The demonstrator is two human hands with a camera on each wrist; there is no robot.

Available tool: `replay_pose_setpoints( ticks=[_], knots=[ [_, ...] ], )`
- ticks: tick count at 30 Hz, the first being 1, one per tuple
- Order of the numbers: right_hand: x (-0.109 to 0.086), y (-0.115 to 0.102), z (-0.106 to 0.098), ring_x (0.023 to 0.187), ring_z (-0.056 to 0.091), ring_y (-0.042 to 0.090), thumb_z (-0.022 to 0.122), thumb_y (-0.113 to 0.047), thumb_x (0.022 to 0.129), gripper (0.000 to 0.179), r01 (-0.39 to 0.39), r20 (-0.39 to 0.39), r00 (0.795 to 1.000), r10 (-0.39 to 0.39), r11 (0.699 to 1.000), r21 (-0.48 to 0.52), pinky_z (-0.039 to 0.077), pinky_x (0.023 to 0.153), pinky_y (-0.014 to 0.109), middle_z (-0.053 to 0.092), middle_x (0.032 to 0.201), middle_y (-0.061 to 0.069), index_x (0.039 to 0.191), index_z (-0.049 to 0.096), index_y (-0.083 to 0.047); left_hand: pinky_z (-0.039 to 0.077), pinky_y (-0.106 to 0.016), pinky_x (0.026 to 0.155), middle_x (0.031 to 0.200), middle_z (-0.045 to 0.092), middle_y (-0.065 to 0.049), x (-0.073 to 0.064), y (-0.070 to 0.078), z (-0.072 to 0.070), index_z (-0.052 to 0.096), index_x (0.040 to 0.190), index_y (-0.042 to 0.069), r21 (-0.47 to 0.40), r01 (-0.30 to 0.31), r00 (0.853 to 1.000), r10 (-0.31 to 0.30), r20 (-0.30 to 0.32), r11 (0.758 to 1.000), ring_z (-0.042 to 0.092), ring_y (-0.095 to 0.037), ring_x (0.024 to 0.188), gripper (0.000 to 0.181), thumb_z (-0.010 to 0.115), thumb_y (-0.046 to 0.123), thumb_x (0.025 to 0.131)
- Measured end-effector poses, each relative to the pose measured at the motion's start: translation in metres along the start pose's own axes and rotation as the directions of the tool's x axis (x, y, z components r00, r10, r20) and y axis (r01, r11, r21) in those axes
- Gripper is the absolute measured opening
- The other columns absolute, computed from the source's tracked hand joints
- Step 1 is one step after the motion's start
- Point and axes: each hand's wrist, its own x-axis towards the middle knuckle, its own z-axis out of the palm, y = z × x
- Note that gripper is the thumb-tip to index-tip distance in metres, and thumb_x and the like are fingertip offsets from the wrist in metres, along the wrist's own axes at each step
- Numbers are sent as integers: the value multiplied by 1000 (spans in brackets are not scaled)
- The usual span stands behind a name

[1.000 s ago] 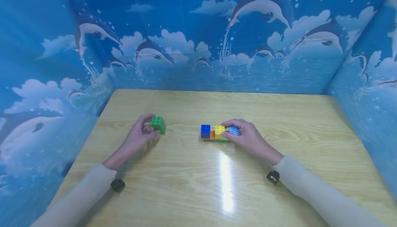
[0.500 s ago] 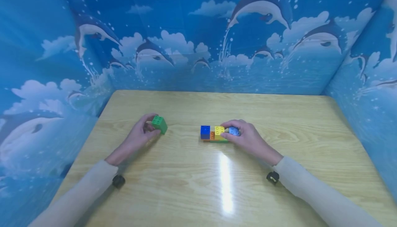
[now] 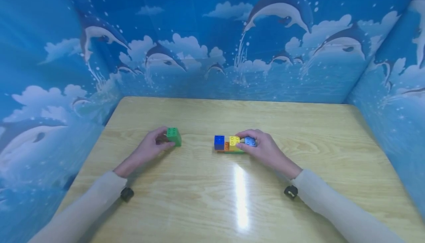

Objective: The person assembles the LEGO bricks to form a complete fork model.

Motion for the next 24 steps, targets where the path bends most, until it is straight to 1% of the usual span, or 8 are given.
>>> replay_pose_setpoints(
  ticks=[7, 10, 14, 17, 20, 24],
  knots=[
    [-2, -1, 1, 108, 67, 23, 83, -27, 101, 38, 10, 1, 1000, -10, 1000, 4, 60, 84, 38, 71, 135, 6, 136, 75, -16, 59, -43, 97, 123, 72, -17, -3, 6, 6, 65, 138, -2, -3, 5, 1000, -5, -4, 1000, 70, -32, 109, 43, 79, 7, 99],
    [-3, -1, 1, 110, 67, 23, 82, -27, 101, 38, 4, 4, 1000, -4, 1000, 6, 60, 85, 38, 71, 136, 6, 137, 75, -15, 59, -41, 96, 122, 73, -16, -3, 9, 9, 66, 138, -1, -7, 5, 1000, -5, -22, 1000, 70, -31, 110, 43, 80, 8, 98],
    [-4, -1, 0, 111, 67, 24, 82, -26, 101, 39, -4, 2, 1000, 4, 1000, 5, 60, 86, 39, 70, 136, 7, 137, 74, -15, 60, -34, 92, 120, 74, -13, -5, 16, 13, 68, 135, 1, -14, -23, 999, 22, -36, 1000, 70, -28, 109, 42, 83, 10, 97],
    [-3, -1, 0, 114, 67, 25, 82, -27, 101, 39, 0, -1, 1000, 0, 1000, 5, 60, 88, 39, 70, 137, 6, 137, 74, -15, 60, -32, 88, 117, 75, -11, -8, 22, 15, 69, 134, 2, -19, -37, 999, 37, -38, 999, 70, -28, 106, 42, 84, 10, 96],
    [-2, -1, 1, 116, 66, 26, 81, -28, 102, 39, 10, 0, 1000, -10, 1000, 6, 60, 89, 41, 70, 138, 6, 138, 74, -15, 60, -34, 88, 116, 75, -11, -11, 27, 18, 69, 134, 2, -8, -34, 999, 33, -41, 999, 71, -28, 105, 42, 85, 8, 95],
    [-2, -2, 1, 116, 66, 26, 81, -27, 102, 38, 7, 0, 1000, -7, 1000, -1, 60, 89, 41, 70, 138, 6, 138, 74, -15, 59, -38, 91, 120, 74, -11, -15, 34, 25, 68, 136, 2, -8, -33, 999, 33, -22, 999, 70, -28, 108, 45, 84, 9, 95]
  ],
)
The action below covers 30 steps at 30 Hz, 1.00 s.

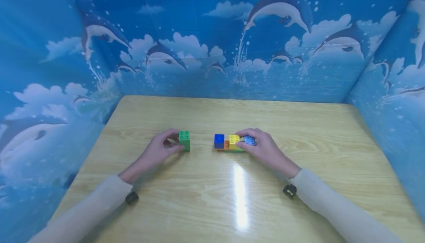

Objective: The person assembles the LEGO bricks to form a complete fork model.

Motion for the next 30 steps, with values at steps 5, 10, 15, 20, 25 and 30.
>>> replay_pose_setpoints(
  ticks=[5, 10, 15, 20, 25, 30],
  knots=[
    [-1, 0, 0, 114, 67, 25, 82, -27, 101, 37, -14, -1, 1000, 14, 1000, -11, 61, 88, 39, 70, 136, 5, 137, 75, -17, 60, -40, 93, 120, 73, -10, -5, 8, 15, 68, 137, 2, -42, -10, 999, 11, 30, 999, 69, -28, 109, 46, 85, 7, 94],
    [0, 1, -1, 108, 67, 25, 82, -27, 101, 37, -10, 0, 1000, 10, 1000, -15, 61, 84, 37, 70, 133, 6, 136, 75, -17, 60, -39, 93, 121, 73, -8, -8, 16, 32, 68, 136, 3, -79, 15, 998, -10, 60, 997, 69, -27, 110, 47, 86, 7, 93],
    [1, 0, -1, 107, 66, 24, 82, -27, 101, 37, -11, 1, 1000, 11, 1000, -10, 60, 83, 38, 70, 135, 6, 136, 75, -17, 59, -39, 93, 121, 73, -8, -11, 23, 46, 69, 136, 5, -146, 75, 994, -62, 91, 986, 69, -27, 110, 47, 86, 8, 92],
    [1, -2, -1, 111, 66, 25, 82, -28, 101, 36, -15, 3, 1000, 15, 1000, -10, 60, 87, 41, 70, 136, 5, 135, 76, -17, 61, -37, 91, 125, 72, -11, -13, 27, 58, 69, 135, 4, -246, 106, 987, -72, 141, 963, 69, -28, 109, 48, 87, 8, 91],
    [0, -1, -2, 115, 66, 25, 82, -27, 102, 36, -10, 1, 1000, 10, 1000, -19, 60, 89, 41, 70, 135, 3, 135, 75, -17, 63, -35, 86, 123, 72, -13, -13, 34, 76, 70, 134, 2, -326, 127, 983, -75, 167, 937, 70, -28, 106, 49, 88, 7, 90],
    [0, -2, -2, 114, 66, 24, 81, -29, 102, 36, -17, 5, 1000, 17, 1000, -19, 60, 90, 43, 70, 135, 3, 135, 75, -19, 64, -36, 85, 120, 73, -10, -14, 42, 91, 71, 131, 1, -346, 149, 982, -99, 159, 926, 71, -26, 102, 46, 88, 4, 88]
  ],
)
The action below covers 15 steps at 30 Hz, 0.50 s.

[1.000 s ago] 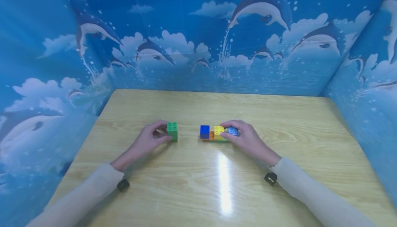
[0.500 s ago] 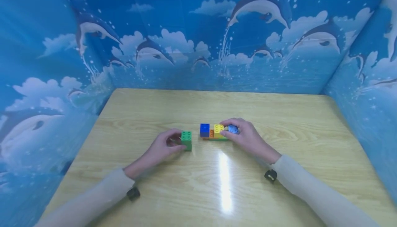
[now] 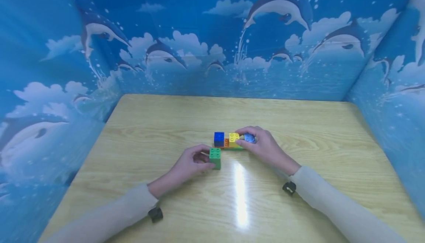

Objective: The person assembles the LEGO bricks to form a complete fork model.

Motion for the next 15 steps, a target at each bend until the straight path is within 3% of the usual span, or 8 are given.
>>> replay_pose_setpoints(
  ticks=[15],
  knots=[
    [1, 2, 1, 114, 66, 26, 82, -28, 101, 38, 14, -11, 1000, -14, 1000, 9, 59, 91, 43, 71, 135, 5, 136, 75, -16, 62, -35, 87, 118, 74, -5, 3, -1, 32, 74, 130, 8, -15, 25, 999, -26, -23, 1000, 70, -22, 99, 48, 89, 2, 85]
  ],
)
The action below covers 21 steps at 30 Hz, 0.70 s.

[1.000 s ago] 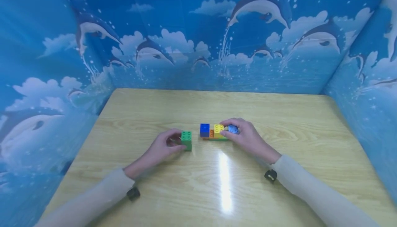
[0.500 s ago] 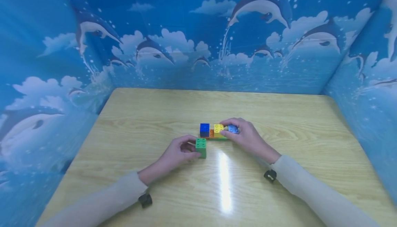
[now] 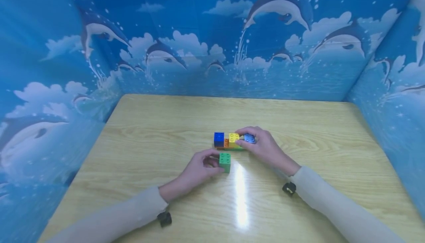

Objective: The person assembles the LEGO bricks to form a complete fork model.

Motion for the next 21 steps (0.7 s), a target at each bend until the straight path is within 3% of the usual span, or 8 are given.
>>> replay_pose_setpoints(
  ticks=[9, 21],
  knots=[
    [0, -1, 0, 119, 66, 28, 83, -27, 100, 38, 4, -5, 1000, -4, 1000, -5, 59, 96, 47, 71, 135, 5, 135, 75, -16, 62, -35, 84, 112, 73, -3, 7, 3, 14, 74, 130, 8, 59, -27, 999, 26, 21, 998, 69, -20, 96, 48, 89, 4, 85],
    [1, 1, 0, 126, 64, 31, 83, -27, 100, 37, 6, -4, 1000, -6, 1000, -5, 57, 103, 52, 71, 137, 3, 135, 75, -18, 59, -32, 85, 110, 72, 0, 10, 8, 20, 73, 130, 7, 88, -23, 999, 19, 45, 996, 67, -18, 95, 49, 90, 3, 84]
  ],
)
